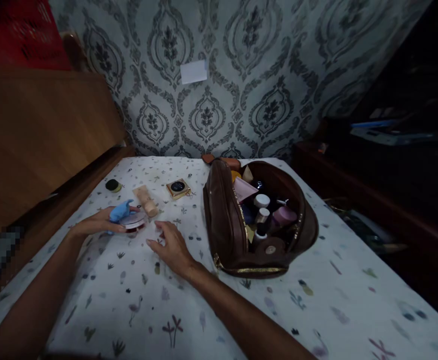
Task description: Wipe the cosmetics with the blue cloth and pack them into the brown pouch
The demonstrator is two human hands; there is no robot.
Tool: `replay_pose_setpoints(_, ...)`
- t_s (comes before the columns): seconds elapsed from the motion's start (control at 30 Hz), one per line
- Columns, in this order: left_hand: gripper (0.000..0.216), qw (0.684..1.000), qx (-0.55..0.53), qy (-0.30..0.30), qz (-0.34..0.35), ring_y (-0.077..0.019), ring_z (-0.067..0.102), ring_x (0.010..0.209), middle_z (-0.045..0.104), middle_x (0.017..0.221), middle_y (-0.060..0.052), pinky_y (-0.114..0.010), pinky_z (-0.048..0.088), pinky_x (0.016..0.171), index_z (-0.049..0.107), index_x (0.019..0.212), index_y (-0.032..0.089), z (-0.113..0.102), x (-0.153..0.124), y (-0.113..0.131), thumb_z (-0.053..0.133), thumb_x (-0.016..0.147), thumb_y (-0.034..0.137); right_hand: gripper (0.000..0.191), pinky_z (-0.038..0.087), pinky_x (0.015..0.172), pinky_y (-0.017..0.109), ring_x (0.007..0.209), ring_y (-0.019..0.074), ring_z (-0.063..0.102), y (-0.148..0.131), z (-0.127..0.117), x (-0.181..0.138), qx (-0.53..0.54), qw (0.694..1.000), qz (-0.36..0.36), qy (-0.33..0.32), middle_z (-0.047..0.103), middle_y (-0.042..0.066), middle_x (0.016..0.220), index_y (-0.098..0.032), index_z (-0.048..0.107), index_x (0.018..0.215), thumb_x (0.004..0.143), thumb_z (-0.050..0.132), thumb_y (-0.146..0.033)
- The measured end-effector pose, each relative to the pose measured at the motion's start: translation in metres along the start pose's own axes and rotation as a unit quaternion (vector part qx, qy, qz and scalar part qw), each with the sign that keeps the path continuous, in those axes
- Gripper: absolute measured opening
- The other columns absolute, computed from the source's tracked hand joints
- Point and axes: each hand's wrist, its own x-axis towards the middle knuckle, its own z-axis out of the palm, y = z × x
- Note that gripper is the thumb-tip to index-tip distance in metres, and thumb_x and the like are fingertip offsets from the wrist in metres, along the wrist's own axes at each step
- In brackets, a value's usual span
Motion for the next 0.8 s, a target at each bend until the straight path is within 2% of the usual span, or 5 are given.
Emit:
replay_pose_setpoints(0.17,0.076,0.997,0.025,-0.046,0.061,-0.0313,0.052,0.131,0.061,0.138,-0.002,-0.041,0.037,0.113,0.060,0.132,0.026,0.042,0.016,0.018,0.084,0.062,0.043,0.049,0.046,0.094,0.042,0.109,0.0275,0.055,0.000,-0.010,-0.002,-0.093,0.996,-0.005,0.011,0.063,0.013,0.111,-0.013,0.062,0.114,0.076,0.079,-0.039)
replay_pose_setpoints(0.4,0.059,1.000,0.003,-0.001,0.015,-0.0310,0.056,0.123,0.066,0.130,-0.004,-0.038,0.044,0.105,0.064,0.127,0.025,0.042,0.020,0.003,0.055,0.085,0.065,0.055,0.043,0.098,0.042,0.112,0.0279,0.053,-0.004,-0.023,-0.009,-0.176,0.984,-0.022,-0.026,0.063,0.012,0.115,-0.012,0.059,0.119,0.075,0.081,-0.038)
replay_pose_setpoints(0.6,0.054,0.992,0.087,0.025,0.090,-0.0282,0.063,0.099,0.070,0.104,-0.006,-0.037,0.051,0.090,0.067,0.102,0.017,0.065,0.025,0.011,0.047,0.090,0.065,0.072,0.040,0.102,0.047,0.120,0.0313,0.051,-0.004,-0.013,-0.007,-0.230,0.973,-0.006,-0.035,0.059,0.013,0.126,-0.016,0.050,0.131,0.072,0.082,-0.041)
replay_pose_setpoints(0.7,0.051,0.970,0.188,0.052,0.144,-0.0272,0.060,0.103,0.065,0.111,-0.009,-0.037,0.050,0.091,0.061,0.117,0.017,0.084,0.020,0.023,0.041,0.095,0.060,0.067,0.043,0.098,0.045,0.115,0.0313,0.054,-0.005,-0.011,-0.006,-0.236,0.971,0.008,-0.033,0.062,0.015,0.120,-0.013,0.054,0.124,0.070,0.083,-0.041)
replay_pose_setpoints(0.8,0.051,0.917,0.332,0.085,0.205,-0.0296,0.050,0.120,0.057,0.126,-0.012,-0.042,0.044,0.101,0.047,0.138,0.018,0.102,0.017,0.032,0.037,0.100,0.051,0.059,0.046,0.093,0.045,0.109,0.0322,0.057,-0.004,-0.011,-0.004,-0.243,0.970,0.023,-0.019,0.064,0.015,0.113,-0.012,0.057,0.114,0.068,0.082,-0.039)
